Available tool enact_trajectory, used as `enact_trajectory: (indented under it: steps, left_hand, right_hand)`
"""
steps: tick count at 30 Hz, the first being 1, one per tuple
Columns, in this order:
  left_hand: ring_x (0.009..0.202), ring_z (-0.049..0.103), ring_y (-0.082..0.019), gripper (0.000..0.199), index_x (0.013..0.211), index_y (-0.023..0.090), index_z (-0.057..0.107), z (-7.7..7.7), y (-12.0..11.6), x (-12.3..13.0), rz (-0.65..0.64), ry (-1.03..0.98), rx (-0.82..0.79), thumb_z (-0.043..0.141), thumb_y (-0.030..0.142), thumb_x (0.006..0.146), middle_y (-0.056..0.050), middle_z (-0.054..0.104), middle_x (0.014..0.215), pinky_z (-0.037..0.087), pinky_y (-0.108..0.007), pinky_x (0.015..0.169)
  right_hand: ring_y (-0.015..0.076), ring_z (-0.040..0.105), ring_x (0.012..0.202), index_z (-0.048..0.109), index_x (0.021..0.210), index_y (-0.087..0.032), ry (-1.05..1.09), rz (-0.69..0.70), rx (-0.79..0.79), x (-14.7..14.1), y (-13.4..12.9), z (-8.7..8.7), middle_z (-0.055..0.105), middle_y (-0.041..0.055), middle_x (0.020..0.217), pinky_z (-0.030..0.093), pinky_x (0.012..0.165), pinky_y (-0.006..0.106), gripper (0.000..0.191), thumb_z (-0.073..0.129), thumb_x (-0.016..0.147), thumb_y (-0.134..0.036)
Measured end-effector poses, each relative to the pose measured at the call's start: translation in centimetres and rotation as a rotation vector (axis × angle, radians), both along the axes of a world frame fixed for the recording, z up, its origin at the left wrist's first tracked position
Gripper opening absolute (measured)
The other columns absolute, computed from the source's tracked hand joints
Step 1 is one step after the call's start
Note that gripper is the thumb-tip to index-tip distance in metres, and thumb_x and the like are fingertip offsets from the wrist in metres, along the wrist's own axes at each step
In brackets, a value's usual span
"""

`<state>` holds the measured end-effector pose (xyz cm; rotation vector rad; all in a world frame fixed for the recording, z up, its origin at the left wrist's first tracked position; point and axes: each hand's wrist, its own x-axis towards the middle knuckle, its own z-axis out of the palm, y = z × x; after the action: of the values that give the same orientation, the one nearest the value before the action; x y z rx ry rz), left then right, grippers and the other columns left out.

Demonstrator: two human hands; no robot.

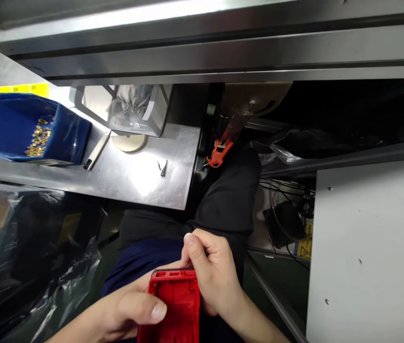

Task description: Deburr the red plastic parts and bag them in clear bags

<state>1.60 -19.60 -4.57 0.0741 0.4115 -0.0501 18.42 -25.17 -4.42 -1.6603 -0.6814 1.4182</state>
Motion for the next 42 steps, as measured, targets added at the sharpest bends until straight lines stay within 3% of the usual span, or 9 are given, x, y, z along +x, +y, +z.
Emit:
enact_trajectory:
  steps: [3, 7, 9, 14, 19, 22, 26, 33, 42]
  left_hand:
    - [0.103, 0.073, -0.030, 0.058, 0.133, 0.012, 0.063, 0.0, -0.1, 0.1, 0.021, -0.005, -0.021, 0.075, 0.026, 0.079, -0.017, 0.075, 0.115, 0.055, -0.035, 0.089]
    - [0.096, 0.075, -0.027, 0.055, 0.132, 0.009, 0.065, -0.2, -0.3, 0.1, 0.015, -0.037, -0.042, 0.073, 0.023, 0.079, -0.018, 0.076, 0.112, 0.055, -0.034, 0.089]
    - [0.094, 0.076, -0.025, 0.057, 0.135, 0.011, 0.063, -0.2, -0.3, 0.0, 0.019, -0.033, -0.051, 0.072, 0.020, 0.080, -0.016, 0.077, 0.109, 0.055, -0.032, 0.087]
    - [0.105, 0.073, -0.029, 0.057, 0.136, 0.012, 0.061, 0.2, -0.3, 0.2, 0.040, -0.024, -0.030, 0.072, 0.021, 0.081, -0.017, 0.076, 0.115, 0.055, -0.036, 0.091]
    - [0.092, 0.075, -0.024, 0.047, 0.128, 0.010, 0.066, 0.7, -0.8, 0.1, 0.054, -0.035, 0.001, 0.071, 0.020, 0.082, -0.015, 0.078, 0.105, 0.054, -0.031, 0.085]
    - [0.097, 0.074, -0.025, 0.053, 0.132, 0.011, 0.064, 1.1, -1.4, -0.3, 0.050, -0.025, 0.044, 0.072, 0.020, 0.080, -0.013, 0.077, 0.106, 0.053, -0.031, 0.086]
    - [0.115, 0.069, -0.033, 0.061, 0.138, 0.010, 0.059, 1.8, -2.2, -0.9, 0.036, -0.014, 0.116, 0.071, 0.024, 0.080, -0.018, 0.074, 0.118, 0.050, -0.040, 0.100]
    - [0.099, 0.074, -0.024, 0.053, 0.130, 0.010, 0.065, 1.6, -3.3, -1.7, 0.070, 0.031, 0.095, 0.074, 0.023, 0.079, -0.019, 0.075, 0.112, 0.054, -0.032, 0.091]
    - [0.109, 0.071, -0.029, 0.055, 0.128, 0.011, 0.065, 1.5, -2.1, -1.1, 0.068, 0.011, 0.090, 0.076, 0.027, 0.077, -0.020, 0.074, 0.117, 0.053, -0.035, 0.094]
  right_hand:
    - [0.0119, 0.047, 0.056, 0.048, 0.062, -0.021, -0.121, -0.042, 0.007, 0.1, 0.0, -0.1, 0.050, -0.0025, 0.059, 0.038, 0.055, 0.026, 0.052, 0.048, 0.105, -0.050]
    - [0.0169, 0.065, 0.069, 0.065, 0.074, -0.021, 0.039, 0.020, 0.038, 0.0, -0.3, 0.0, 0.071, 0.0035, 0.075, 0.049, 0.065, 0.028, 0.046, 0.048, 0.105, -0.049]
    - [0.0173, 0.066, 0.068, 0.067, 0.074, -0.020, 0.032, 0.049, 0.033, 0.0, -0.5, 0.2, 0.072, 0.0038, 0.074, 0.050, 0.066, 0.028, 0.046, 0.049, 0.105, -0.048]
    - [0.0121, 0.051, 0.055, 0.051, 0.063, -0.021, -0.245, -0.035, 0.047, 0.1, -0.9, 0.4, 0.052, -0.0024, 0.059, 0.039, 0.055, 0.026, 0.049, 0.049, 0.105, -0.047]
    - [0.0163, 0.067, 0.068, 0.070, 0.080, -0.022, -0.055, 0.055, 0.105, 0.1, -1.0, 0.8, 0.071, 0.0020, 0.074, 0.050, 0.065, 0.026, 0.040, 0.049, 0.105, -0.045]
    - [0.0139, 0.060, 0.060, 0.065, 0.071, -0.021, -0.081, 0.048, 0.128, -0.1, -1.4, 1.0, 0.065, 0.0002, 0.065, 0.046, 0.060, 0.025, 0.045, 0.049, 0.105, -0.045]
    - [0.0111, 0.051, 0.057, 0.054, 0.066, -0.021, -0.194, -0.005, 0.174, -0.7, -2.0, 1.1, 0.053, -0.0028, 0.061, 0.039, 0.056, 0.025, 0.047, 0.048, 0.106, -0.045]
    - [0.0141, 0.068, 0.067, 0.072, 0.085, -0.020, 0.067, 0.039, 0.172, -1.4, -2.6, 1.3, 0.072, 0.0014, 0.073, 0.052, 0.064, 0.023, 0.040, 0.051, 0.105, -0.047]
    - [0.0104, 0.056, 0.057, 0.064, 0.073, -0.019, -0.078, 0.012, 0.119, -1.2, -1.5, 0.8, 0.060, -0.0023, 0.060, 0.044, 0.057, 0.021, 0.046, 0.050, 0.105, -0.049]
